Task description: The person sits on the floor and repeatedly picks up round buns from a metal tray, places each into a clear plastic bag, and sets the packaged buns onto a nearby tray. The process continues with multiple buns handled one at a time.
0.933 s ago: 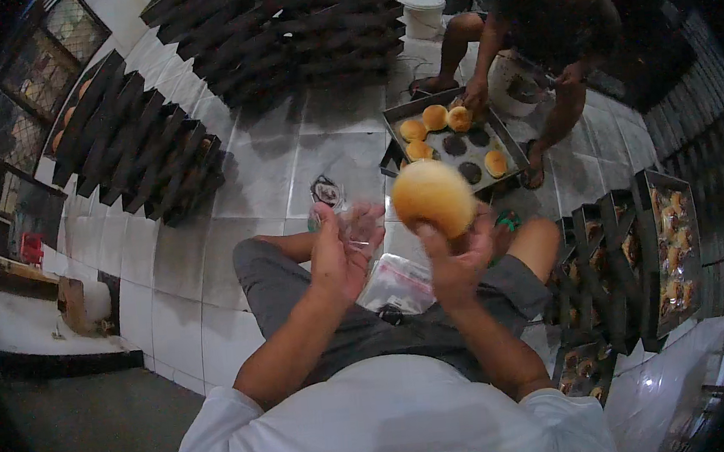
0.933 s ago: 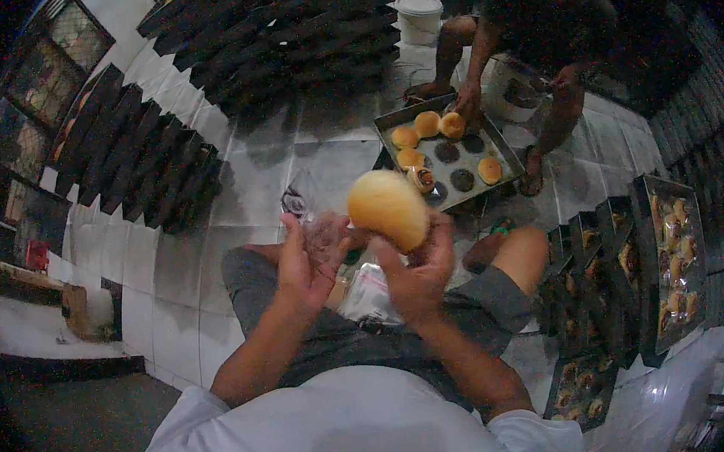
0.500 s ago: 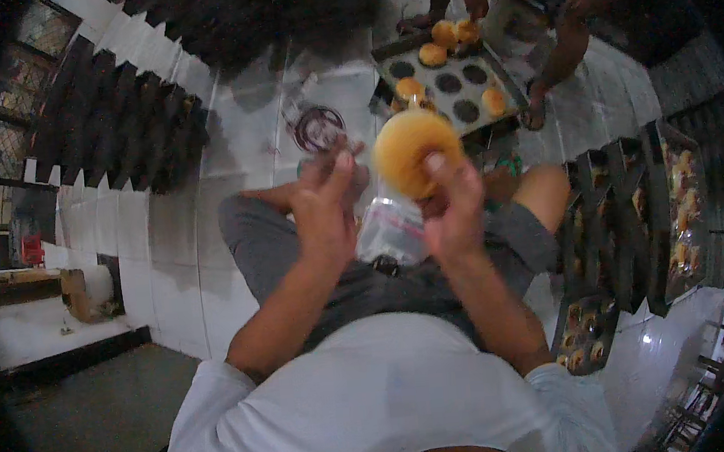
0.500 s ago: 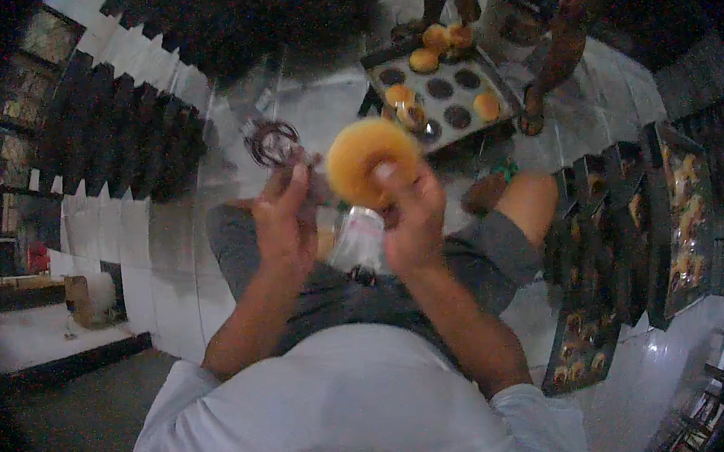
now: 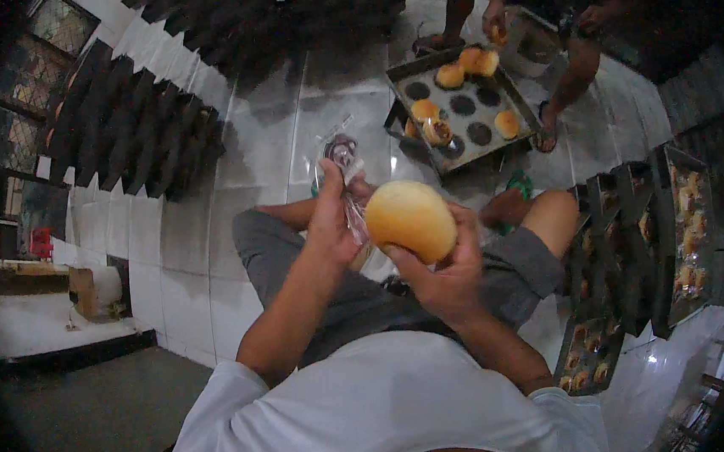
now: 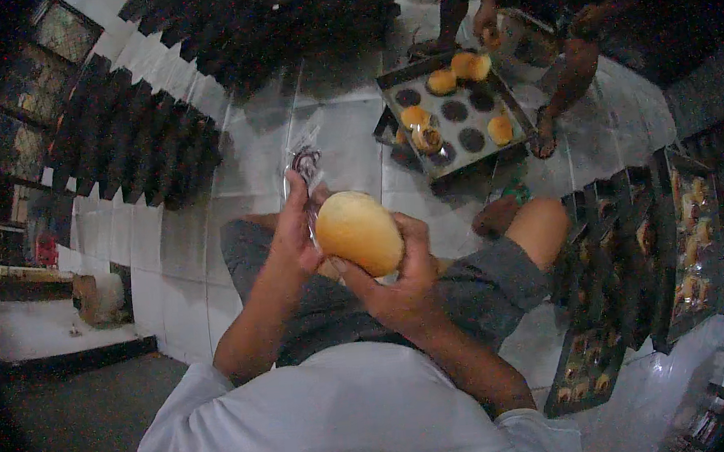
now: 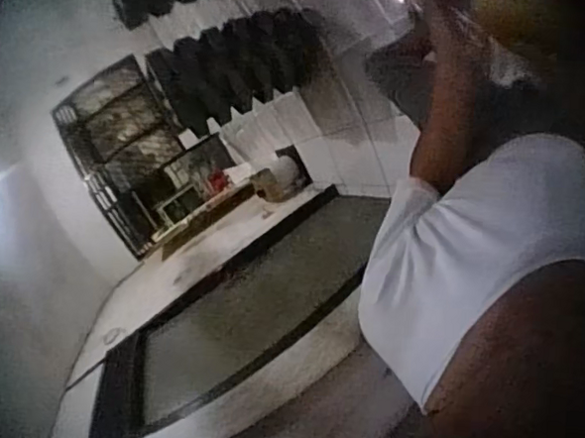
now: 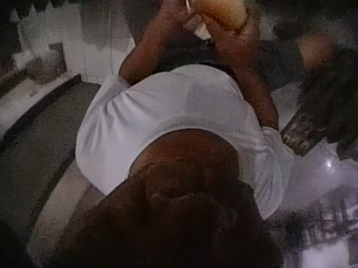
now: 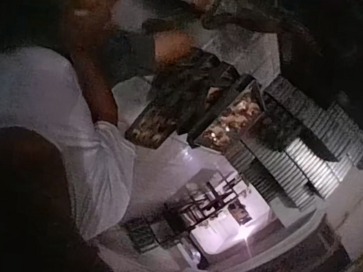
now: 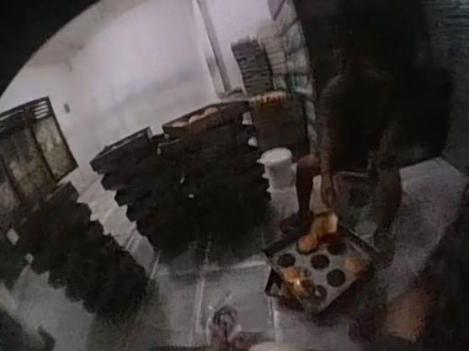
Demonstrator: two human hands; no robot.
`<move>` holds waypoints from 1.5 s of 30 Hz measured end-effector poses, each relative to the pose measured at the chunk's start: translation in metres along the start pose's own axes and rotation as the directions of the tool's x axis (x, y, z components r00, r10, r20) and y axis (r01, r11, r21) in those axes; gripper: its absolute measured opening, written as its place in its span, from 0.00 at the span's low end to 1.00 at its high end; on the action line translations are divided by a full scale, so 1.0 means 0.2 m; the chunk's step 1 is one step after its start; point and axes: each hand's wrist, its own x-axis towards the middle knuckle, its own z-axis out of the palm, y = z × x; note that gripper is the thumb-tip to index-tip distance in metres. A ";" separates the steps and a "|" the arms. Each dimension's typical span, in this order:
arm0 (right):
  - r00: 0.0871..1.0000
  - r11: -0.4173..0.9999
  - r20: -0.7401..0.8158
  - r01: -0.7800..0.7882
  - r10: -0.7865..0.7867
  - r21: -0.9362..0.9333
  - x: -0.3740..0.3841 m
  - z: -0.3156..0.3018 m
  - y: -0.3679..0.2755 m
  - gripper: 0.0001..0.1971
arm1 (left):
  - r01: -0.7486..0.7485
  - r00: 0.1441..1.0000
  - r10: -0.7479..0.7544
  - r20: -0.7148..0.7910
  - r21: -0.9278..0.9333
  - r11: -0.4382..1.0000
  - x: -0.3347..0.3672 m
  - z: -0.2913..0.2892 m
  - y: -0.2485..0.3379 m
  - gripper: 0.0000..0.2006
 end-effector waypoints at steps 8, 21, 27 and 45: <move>0.985 0.951 -0.104 -0.100 0.136 0.294 0.13 -0.09 0.10 0.23 | -0.325 0.906 0.375 -0.199 0.244 0.914 0.04 -0.07 0.00 0.33; 0.932 0.942 -0.189 0.328 -0.310 0.074 -0.06 0.01 -0.01 0.37 | 0.081 0.986 -0.094 -0.134 -0.101 0.992 0.00 -0.16 0.07 0.36; 0.965 0.864 0.184 0.249 -0.185 -0.438 0.07 0.04 0.09 0.32 | -0.186 0.967 0.213 -0.143 0.177 0.966 -0.14 0.06 -0.04 0.38; 0.991 0.977 -0.120 -0.034 0.060 0.212 0.10 -0.08 0.15 0.24 | -0.207 0.972 0.226 -0.060 0.227 0.952 -0.18 0.14 -0.10 0.32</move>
